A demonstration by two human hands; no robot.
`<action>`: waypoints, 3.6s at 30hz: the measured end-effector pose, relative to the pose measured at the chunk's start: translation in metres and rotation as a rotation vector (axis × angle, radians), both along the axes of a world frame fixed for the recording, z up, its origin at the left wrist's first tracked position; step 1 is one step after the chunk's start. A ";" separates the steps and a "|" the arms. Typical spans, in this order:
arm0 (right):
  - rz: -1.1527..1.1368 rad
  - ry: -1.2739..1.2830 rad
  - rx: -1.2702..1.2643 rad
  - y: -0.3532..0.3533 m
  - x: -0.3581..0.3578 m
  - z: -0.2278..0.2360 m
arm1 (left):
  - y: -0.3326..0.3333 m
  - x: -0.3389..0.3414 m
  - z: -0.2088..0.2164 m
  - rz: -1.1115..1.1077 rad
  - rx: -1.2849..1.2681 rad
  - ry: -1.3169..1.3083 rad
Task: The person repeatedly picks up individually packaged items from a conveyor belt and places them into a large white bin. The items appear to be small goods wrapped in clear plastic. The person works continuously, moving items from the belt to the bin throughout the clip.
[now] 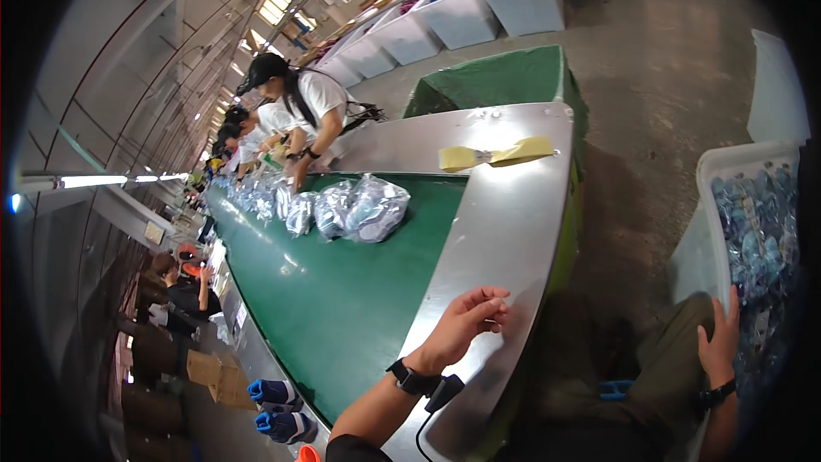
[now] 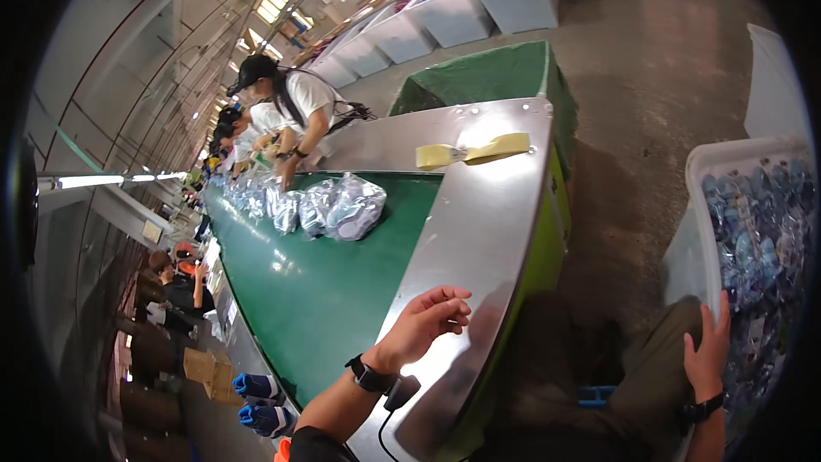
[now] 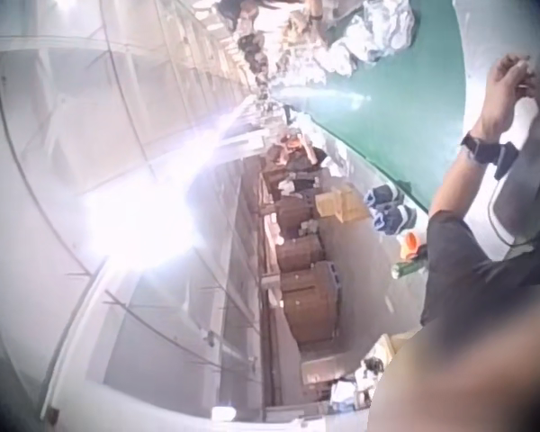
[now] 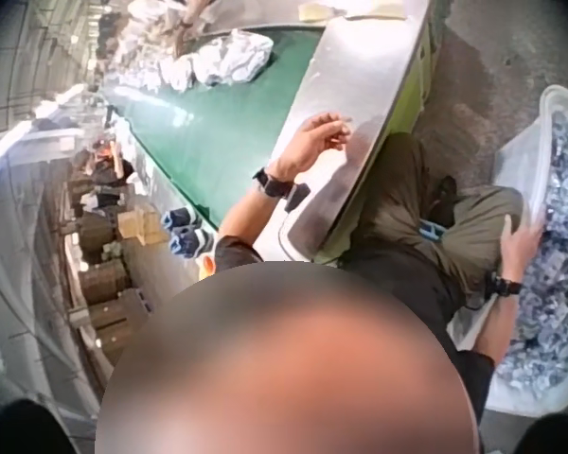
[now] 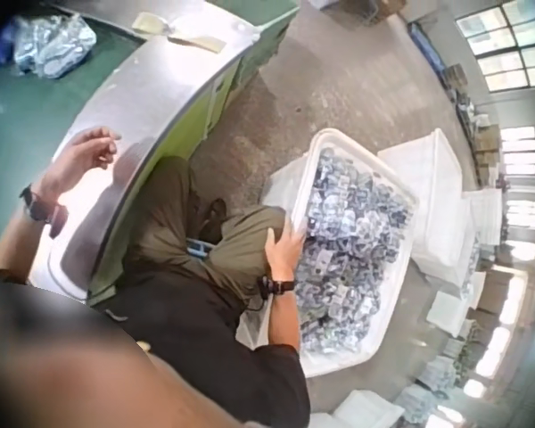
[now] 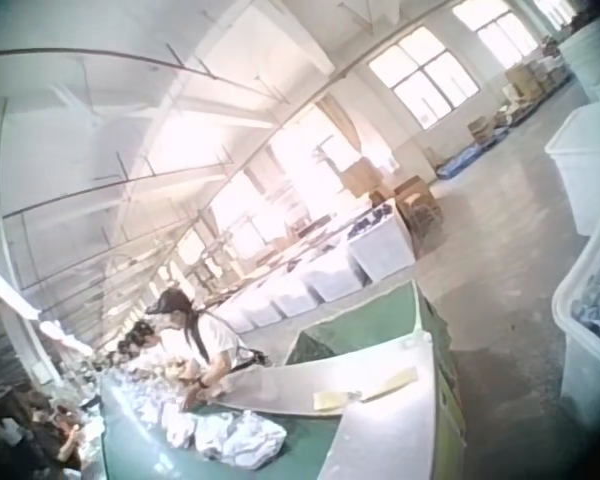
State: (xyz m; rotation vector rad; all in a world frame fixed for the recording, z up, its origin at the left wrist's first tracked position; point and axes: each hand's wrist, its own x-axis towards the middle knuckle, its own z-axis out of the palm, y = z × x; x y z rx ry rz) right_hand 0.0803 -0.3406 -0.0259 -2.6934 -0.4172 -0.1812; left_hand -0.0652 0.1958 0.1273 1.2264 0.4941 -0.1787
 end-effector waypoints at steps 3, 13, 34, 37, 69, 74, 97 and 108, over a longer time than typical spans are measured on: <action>0.002 0.008 0.024 -0.003 -0.001 -0.004 | 0.030 0.001 0.009 0.030 0.062 0.013; -0.046 0.013 -0.028 0.003 -0.002 -0.002 | 0.167 0.027 0.009 0.419 0.310 -0.028; 0.010 -0.062 -0.039 -0.002 -0.001 -0.011 | 0.234 0.032 -0.085 0.122 1.885 0.155; -0.034 -0.007 -0.033 0.000 -0.003 -0.009 | 0.210 0.005 -0.084 0.113 1.851 0.084; -0.043 0.000 0.017 0.008 -0.007 0.023 | 0.193 -0.030 -0.056 0.800 -0.166 -0.169; -0.088 0.041 0.205 0.037 -0.016 0.070 | 0.087 0.001 -0.019 0.523 -0.378 -0.210; 0.079 -0.263 0.208 -0.032 -0.096 0.166 | -0.223 0.032 -0.056 -0.511 -0.514 0.037; -0.029 0.301 0.040 -0.138 -0.072 0.069 | -0.205 0.051 -0.080 -0.254 -0.436 0.146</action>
